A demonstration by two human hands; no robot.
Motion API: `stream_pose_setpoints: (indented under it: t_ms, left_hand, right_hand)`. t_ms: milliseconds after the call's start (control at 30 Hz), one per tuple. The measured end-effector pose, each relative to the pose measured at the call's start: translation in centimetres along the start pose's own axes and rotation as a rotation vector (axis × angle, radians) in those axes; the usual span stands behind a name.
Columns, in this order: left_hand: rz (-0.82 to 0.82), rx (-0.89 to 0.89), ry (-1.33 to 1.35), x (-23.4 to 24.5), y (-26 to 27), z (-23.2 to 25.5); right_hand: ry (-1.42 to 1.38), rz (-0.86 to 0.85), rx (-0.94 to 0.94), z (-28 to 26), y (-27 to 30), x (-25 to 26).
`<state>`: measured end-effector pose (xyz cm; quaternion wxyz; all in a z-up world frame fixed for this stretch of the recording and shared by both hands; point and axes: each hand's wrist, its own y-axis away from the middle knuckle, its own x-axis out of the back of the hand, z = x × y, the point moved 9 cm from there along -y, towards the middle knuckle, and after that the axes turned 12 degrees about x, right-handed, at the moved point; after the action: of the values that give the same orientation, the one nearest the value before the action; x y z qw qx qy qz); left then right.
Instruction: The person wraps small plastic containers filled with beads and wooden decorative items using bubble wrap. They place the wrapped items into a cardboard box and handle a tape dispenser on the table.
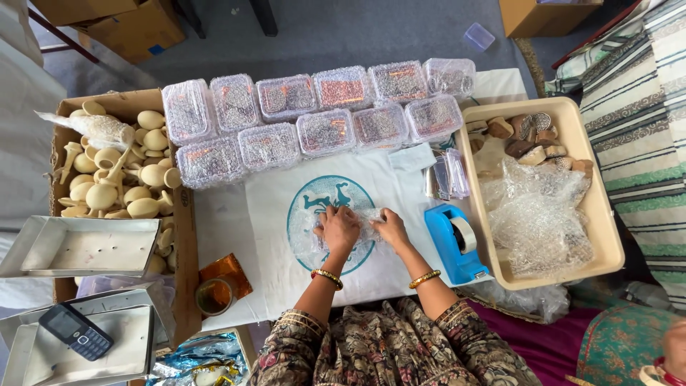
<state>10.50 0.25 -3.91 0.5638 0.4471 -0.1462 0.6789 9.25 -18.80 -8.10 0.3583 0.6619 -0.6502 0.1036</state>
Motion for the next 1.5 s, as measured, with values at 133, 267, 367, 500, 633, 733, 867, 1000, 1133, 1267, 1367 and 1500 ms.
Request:
stream_pose_setpoints:
  t_ms: [133, 267, 367, 500, 633, 733, 867, 1000, 1133, 1267, 1367, 1500]
  left_hand:
    - [0.000, 0.003, -0.003, 0.4, 0.2, 0.1]
    - [-0.020, 0.006, -0.003, -0.2, -0.2, -0.3]
    - [-0.067, 0.004, 0.014, -0.6, -0.8, -0.8]
    - [-0.126, -0.058, 0.167, -4.4, -3.7, -4.2]
    - [-0.236, -0.078, 0.406, -4.1, -4.4, -4.1]
    - [-0.355, -0.026, 0.573, -5.7, -5.1, -5.2]
    - [-0.440, 0.012, 0.865, -4.4, -4.8, -5.1]
    - [-0.238, -0.070, 0.877, 1.7, -1.7, -3.0]
    - [-0.012, -0.211, 0.665, 4.1, 2.3, -3.1]
    - [-0.048, -0.106, 0.527, 3.3, 4.4, -4.4]
    - [-0.029, 0.025, 0.520, 1.8, 3.4, -6.1]
    - [-0.059, 0.082, 0.502, 1.6, 2.5, -6.2]
  right_hand:
    - [-0.271, 0.000, 0.032, 0.4, -0.1, -1.6]
    - [-0.465, -0.026, 0.048, -1.2, 0.4, -3.0]
    - [-0.513, -0.090, 0.038, -3.5, 1.5, -3.3]
    - [-0.511, -0.137, 0.041, -3.9, 1.9, -4.6]
    - [-0.469, -0.228, 0.135, -4.5, 1.5, -5.7]
    - [-0.375, -0.325, 0.255, -4.2, 0.9, -6.7]
    - [-0.285, -0.396, 0.275, -4.1, 0.4, -7.3]
    - [-0.139, -0.291, 0.396, -3.7, -0.2, -7.6]
    - [0.152, -0.130, 0.483, -7.2, 0.6, -5.9]
    - [0.362, -0.128, 0.457, -8.5, 0.4, -6.2]
    - [0.360, -0.126, 0.494, -7.8, 0.2, -6.3]
    - [0.280, -0.103, 0.557, -8.0, 0.8, -6.0]
